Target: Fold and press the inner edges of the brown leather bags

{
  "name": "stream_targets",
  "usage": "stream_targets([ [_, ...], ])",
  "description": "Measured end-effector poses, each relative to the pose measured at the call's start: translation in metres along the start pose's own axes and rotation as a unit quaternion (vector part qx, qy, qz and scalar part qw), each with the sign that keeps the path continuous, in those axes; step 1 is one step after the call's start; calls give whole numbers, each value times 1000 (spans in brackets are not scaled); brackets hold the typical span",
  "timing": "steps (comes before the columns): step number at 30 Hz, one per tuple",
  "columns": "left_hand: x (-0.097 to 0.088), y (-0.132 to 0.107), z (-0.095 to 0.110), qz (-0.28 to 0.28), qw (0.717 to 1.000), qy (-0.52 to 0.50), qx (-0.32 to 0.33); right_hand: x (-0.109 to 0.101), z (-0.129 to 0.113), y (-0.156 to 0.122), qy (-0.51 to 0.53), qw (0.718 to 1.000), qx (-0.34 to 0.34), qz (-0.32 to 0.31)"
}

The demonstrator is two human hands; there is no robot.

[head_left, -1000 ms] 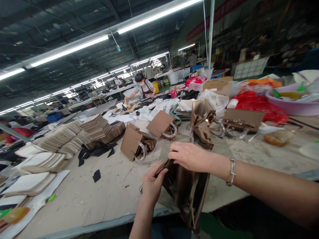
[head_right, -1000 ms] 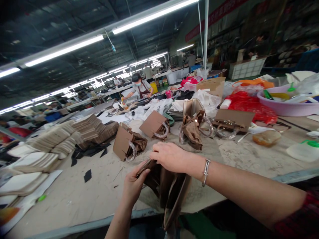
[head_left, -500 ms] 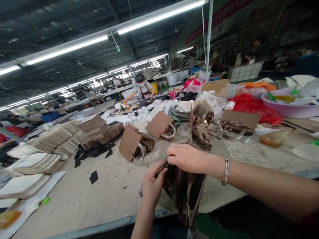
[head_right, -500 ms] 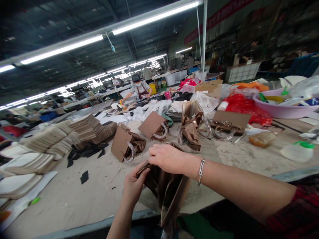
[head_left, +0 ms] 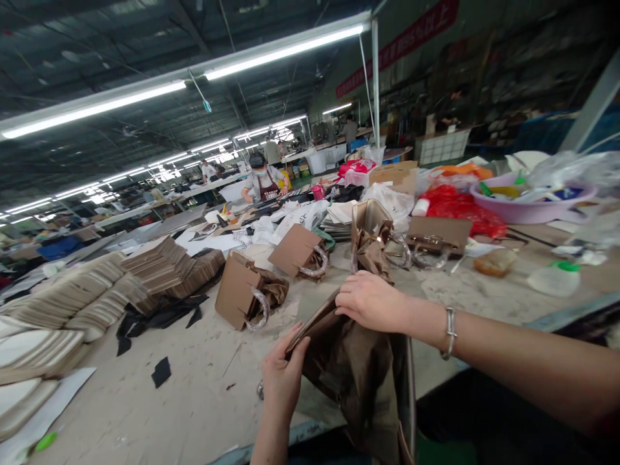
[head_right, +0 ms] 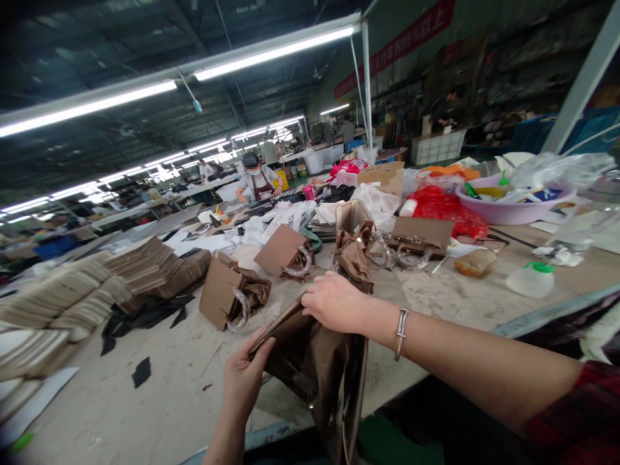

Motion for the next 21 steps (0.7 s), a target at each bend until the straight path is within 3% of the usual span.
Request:
stream_targets([
  [15, 1, -1, 1, 20, 1000, 4, 10, 3, 16, 13, -13, 995, 102, 6],
  [21, 3, -1, 5, 18, 999, 29, 25, 7, 17, 16, 1, 997, 79, 9],
])
Point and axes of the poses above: each hand's wrist, its own y-axis towards the middle knuckle, its own x-axis out of the palm, z = x × y, the point moved 6 cm from there along y, towards the middle knuckle, and after that the axes turned 1 degree about x, right-handed, at the moved point
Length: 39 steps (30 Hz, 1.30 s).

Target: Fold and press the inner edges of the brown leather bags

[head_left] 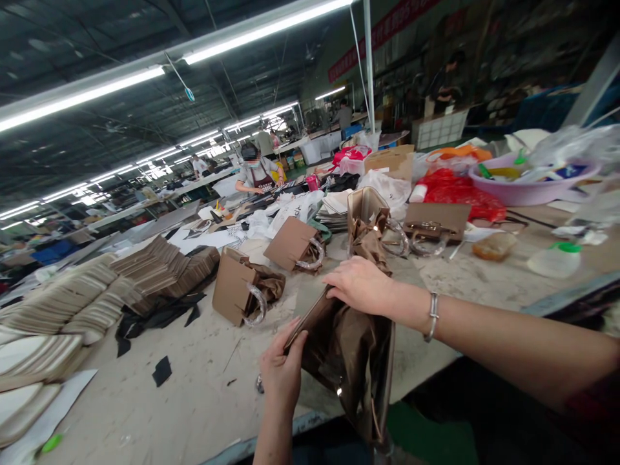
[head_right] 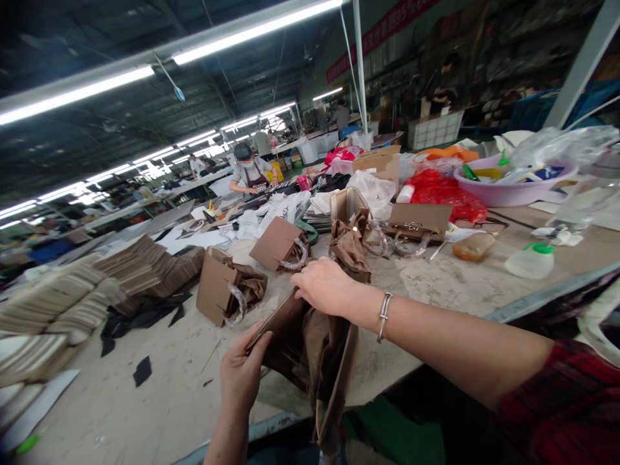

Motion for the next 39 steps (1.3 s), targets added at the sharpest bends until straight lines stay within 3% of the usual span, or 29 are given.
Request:
stream_targets([
  [5, -1, 1, 5, -11, 1000, 11, 14, 1, 2, 2, 3, 1000, 0, -13],
  [11, 5, 12, 26, -152, 983, 91, 49, 0, 4, 6, -9, 1000, 13, -15],
  [18, 9, 16, 21, -30, 990, 113, 83, 3, 5, 6, 3, 1000, 10, 5],
  [21, 6, 13, 21, -24, 990, 113, 85, 4, 7, 5, 13, 1000, 9, 1],
  [24, 4, 18, 32, -123, 982, 122, 69, 4, 8, 4, 19, 1000, 1, 0],
  [26, 8, 25, 45, -224, 961, 149, 59, 4, 8, 5, 21, 1000, -1, -3],
  [28, 14, 34, 62, -272, 940, 194, 71, 5, 7, 6, 24, 1000, 1, -3],
  [31, 32, 51, 80, -253, 917, 286, 112, 3, 7, 6, 26, 1000, 9, -2],
  [34, 49, 61, 78, -230, 899, 352, 122, 0, 9, 4, 17, 1000, 16, -8],
  [39, 50, 61, 71, -198, 905, 358, 119, -12, 15, -8, -5, 1000, -6, 19],
])
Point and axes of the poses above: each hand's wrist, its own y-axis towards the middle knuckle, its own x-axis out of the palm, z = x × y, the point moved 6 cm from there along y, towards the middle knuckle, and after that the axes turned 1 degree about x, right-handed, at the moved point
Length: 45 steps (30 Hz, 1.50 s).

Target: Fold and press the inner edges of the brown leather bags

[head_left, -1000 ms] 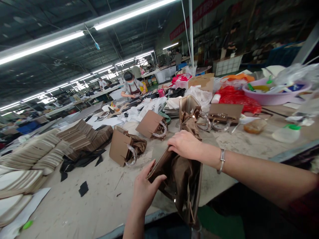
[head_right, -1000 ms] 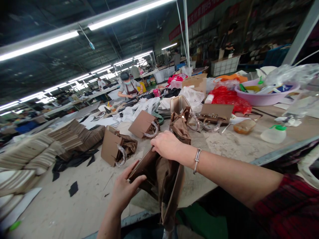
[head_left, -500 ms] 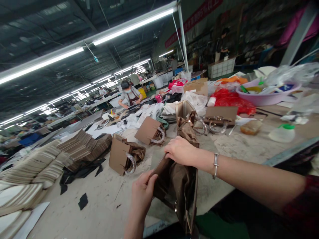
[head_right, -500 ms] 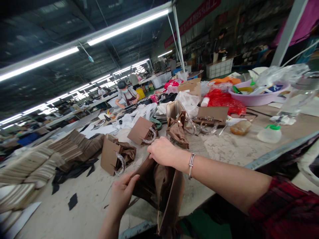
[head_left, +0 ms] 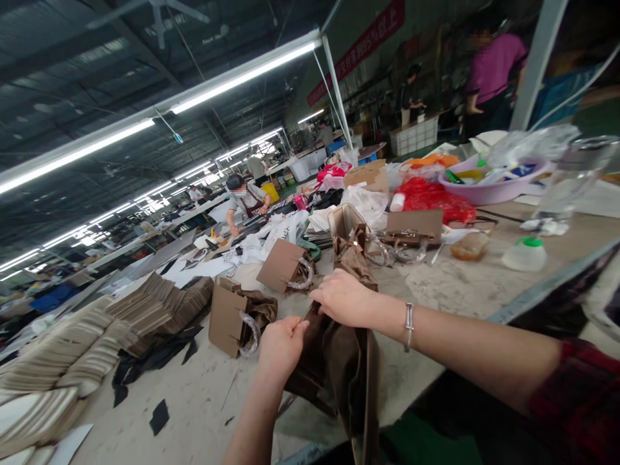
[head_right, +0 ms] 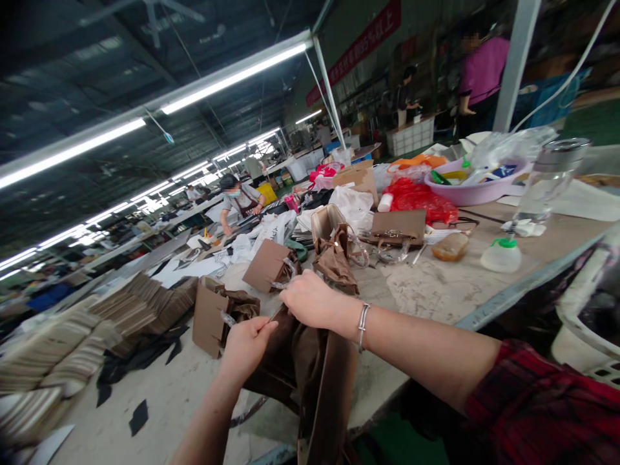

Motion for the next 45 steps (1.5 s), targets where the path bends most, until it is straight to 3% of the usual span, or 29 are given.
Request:
stream_targets([
  [11, 3, -4, 5, 4, 1000, 19, 3, 4, 12, 0, 14, 997, 75, 8],
  [18, -1, 3, 13, -34, 998, 49, 7, 5, 9, 3, 11, 998, 63, 6],
  [22, -1, 16, 25, -20, 998, -15, 57, 6, 10, 5, 7, 998, 65, -3],
  [26, 5, 25, 25, -6, 999, 6, 48, -2, 17, 0, 72, 996, 55, 10],
  [30, 7, 24, 22, 3, 999, 20, 26, -16, 34, -28, 262, 956, 73, 105],
  [34, 7, 25, 25, -3, 999, -16, 28, -8, 50, -75, 369, 896, 149, 197],
  [39, 6, 32, 28, -12, 1000, -8, 8, 11, 46, -123, 383, 875, 209, 209],
  [45, 3, 36, 32, -38, 999, -8, 21, 26, 46, -156, 392, 863, 241, 207],
])
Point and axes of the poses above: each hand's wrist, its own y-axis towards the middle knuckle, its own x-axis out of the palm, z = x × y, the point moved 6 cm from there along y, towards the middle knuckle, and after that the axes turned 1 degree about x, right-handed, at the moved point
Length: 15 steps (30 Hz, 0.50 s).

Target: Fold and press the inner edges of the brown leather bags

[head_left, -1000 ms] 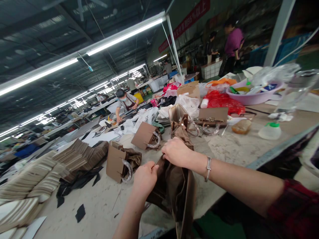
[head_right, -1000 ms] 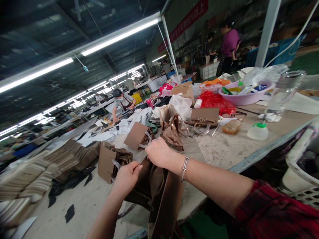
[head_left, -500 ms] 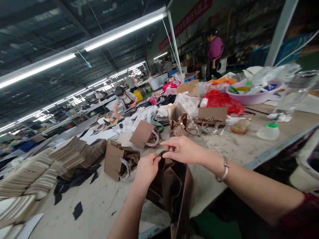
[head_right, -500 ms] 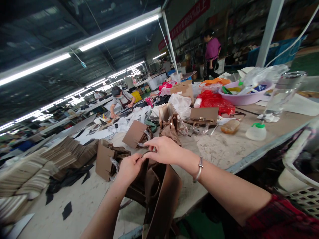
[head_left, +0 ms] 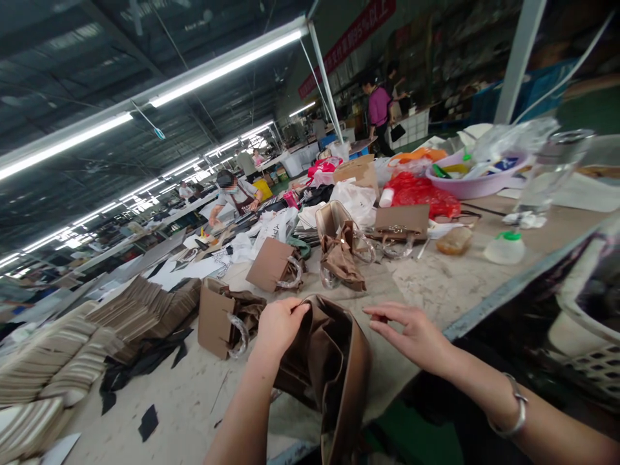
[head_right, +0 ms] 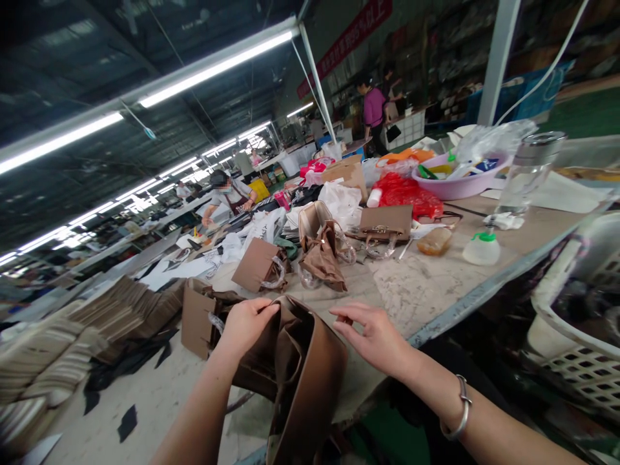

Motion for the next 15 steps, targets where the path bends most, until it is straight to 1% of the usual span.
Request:
stream_targets([
  [3, 0, 2, 0, -7, 998, -56, 19, -2, 9, -11, -3, 1000, 17, -17],
  [5, 1, 5, 0, -6, 997, -72, 19, -3, 13, -18, -4, 999, 27, -25],
  [9, 5, 8, 0, 4, 999, -53, 5, -4, 19, -32, -4, 999, 44, -33],
  [15, 6, 8, 7, 51, 999, -5, 11, -1, 23, -43, -9, 998, 46, -50],
])
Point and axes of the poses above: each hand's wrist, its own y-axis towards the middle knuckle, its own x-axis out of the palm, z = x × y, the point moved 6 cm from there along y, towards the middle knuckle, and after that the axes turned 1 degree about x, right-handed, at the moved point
